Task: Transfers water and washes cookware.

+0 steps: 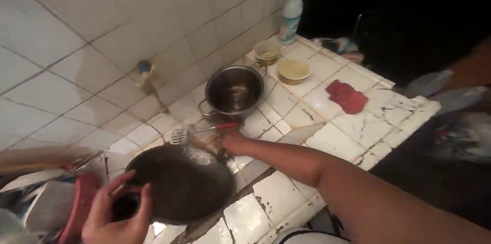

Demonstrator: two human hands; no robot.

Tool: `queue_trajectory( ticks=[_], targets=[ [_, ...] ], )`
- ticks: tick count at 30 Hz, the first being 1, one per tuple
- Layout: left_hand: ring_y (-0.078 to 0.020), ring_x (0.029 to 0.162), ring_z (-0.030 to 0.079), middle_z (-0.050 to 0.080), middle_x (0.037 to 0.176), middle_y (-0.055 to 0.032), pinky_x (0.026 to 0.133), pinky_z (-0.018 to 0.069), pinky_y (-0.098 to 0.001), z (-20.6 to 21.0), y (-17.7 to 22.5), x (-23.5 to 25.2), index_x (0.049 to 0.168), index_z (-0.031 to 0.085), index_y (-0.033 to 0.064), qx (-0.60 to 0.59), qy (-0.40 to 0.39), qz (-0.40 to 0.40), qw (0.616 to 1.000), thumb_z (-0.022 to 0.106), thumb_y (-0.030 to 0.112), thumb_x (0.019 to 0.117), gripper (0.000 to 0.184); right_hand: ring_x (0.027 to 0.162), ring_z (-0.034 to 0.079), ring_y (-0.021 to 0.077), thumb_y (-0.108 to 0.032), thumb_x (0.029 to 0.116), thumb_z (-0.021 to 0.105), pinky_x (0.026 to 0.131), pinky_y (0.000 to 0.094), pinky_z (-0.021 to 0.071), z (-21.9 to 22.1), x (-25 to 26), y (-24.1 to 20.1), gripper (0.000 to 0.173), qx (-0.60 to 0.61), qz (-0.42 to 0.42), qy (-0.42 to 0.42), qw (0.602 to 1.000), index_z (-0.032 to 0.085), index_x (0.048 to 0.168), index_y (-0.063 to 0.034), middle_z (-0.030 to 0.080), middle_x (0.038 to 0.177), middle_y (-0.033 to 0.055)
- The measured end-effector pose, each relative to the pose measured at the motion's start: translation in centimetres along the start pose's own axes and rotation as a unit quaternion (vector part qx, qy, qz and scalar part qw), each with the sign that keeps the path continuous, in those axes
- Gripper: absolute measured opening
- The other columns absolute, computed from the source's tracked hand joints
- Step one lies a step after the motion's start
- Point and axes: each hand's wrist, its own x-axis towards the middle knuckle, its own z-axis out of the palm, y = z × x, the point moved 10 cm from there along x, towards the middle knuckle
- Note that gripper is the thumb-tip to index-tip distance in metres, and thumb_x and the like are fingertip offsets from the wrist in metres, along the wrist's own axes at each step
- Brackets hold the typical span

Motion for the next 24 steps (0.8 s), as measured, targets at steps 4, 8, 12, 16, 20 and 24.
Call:
queue_trajectory(
  ticks=[4, 8, 12, 16, 20, 24],
  targets=[
    [0.0024, 0.081, 0.063, 0.065, 0.119, -0.0177, 0.071, 0.0555, -0.0169, -0.6, 2.9, 3.5, 0.132, 0.050, -0.0154, 0.045, -0.097, -0.034, 0.994, 0.071, 0.009, 0.0852, 0.057, 0.122, 0.060, 0.0478, -0.018, 0.1046, 0.058, 0.104, 0.0618, 0.0473, -11.9, -8.1, 9.2, 0.031, 0.057, 0.090, 0.323, 0.940, 0.069, 0.120, 0.0059, 0.064, 0.125, 0.0309],
    [0.0052, 0.076, 0.061, 0.068, 0.107, -0.0119, 0.068, 0.0539, -0.0148, -0.2, 4.8, 4.5, 0.133, 0.052, -0.0108, 0.091, -0.113, -0.049, 0.988, 0.071, 0.016, 0.0842, 0.059, 0.138, 0.040, 0.0598, -0.029, 0.1026, 0.063, 0.112, 0.0695, 0.0349, -17.7, -13.9, 21.7, 0.068, 0.067, 0.269, 0.442, 0.853, 0.039, 0.148, 0.0160, 0.042, 0.147, 0.0431],
    [0.0091, 0.077, 0.060, 0.069, 0.103, -0.0044, 0.069, 0.0527, -0.0116, -0.6, 3.8, 3.3, 0.127, 0.055, -0.0116, 0.057, -0.075, -0.037, 0.995, 0.071, 0.016, 0.0836, 0.054, 0.126, 0.056, 0.0548, -0.042, 0.1124, 0.035, 0.106, 0.0707, 0.0375, -15.9, -12.3, 27.2, 0.064, 0.067, 0.341, 0.313, 0.884, 0.064, 0.123, 0.0132, 0.062, 0.126, 0.0373],
    [0.0085, 0.076, 0.064, 0.070, 0.098, 0.0118, 0.067, 0.0564, -0.0133, -1.1, 0.4, -0.4, 0.122, 0.060, -0.0024, -0.040, 0.035, -0.027, 0.998, 0.075, 0.015, 0.0840, 0.044, 0.126, 0.056, 0.0548, -0.034, 0.1122, 0.041, 0.105, 0.0714, 0.0388, -16.4, -11.9, 28.0, 0.053, 0.093, 0.320, 0.354, 0.874, 0.064, 0.121, 0.0129, 0.062, 0.126, 0.0370],
    [0.0058, 0.073, 0.066, 0.070, 0.089, 0.0199, 0.063, 0.0574, -0.0148, 0.2, -2.9, -5.5, 0.113, 0.067, 0.0214, -0.117, 0.123, -0.042, 0.985, 0.078, 0.019, 0.0859, 0.029, 0.129, 0.053, 0.0555, -0.020, 0.1116, 0.043, 0.106, 0.0707, 0.0379, -17.3, -12.0, 28.7, 0.043, 0.062, 0.292, 0.404, 0.865, 0.058, 0.128, 0.0160, 0.057, 0.133, 0.0387],
    [-0.0003, 0.067, 0.068, 0.072, 0.086, 0.0163, 0.059, 0.0591, -0.0189, 0.1, -5.4, -9.8, 0.117, 0.066, 0.0266, -0.176, 0.149, -0.082, 0.970, 0.078, 0.020, 0.0873, 0.033, 0.128, 0.055, 0.0521, -0.024, 0.1144, 0.025, 0.110, 0.0605, 0.0410, -19.1, -16.4, 26.1, 0.053, 0.136, 0.278, 0.581, 0.753, 0.053, 0.131, 0.0167, 0.056, 0.133, 0.0391]
  ],
)
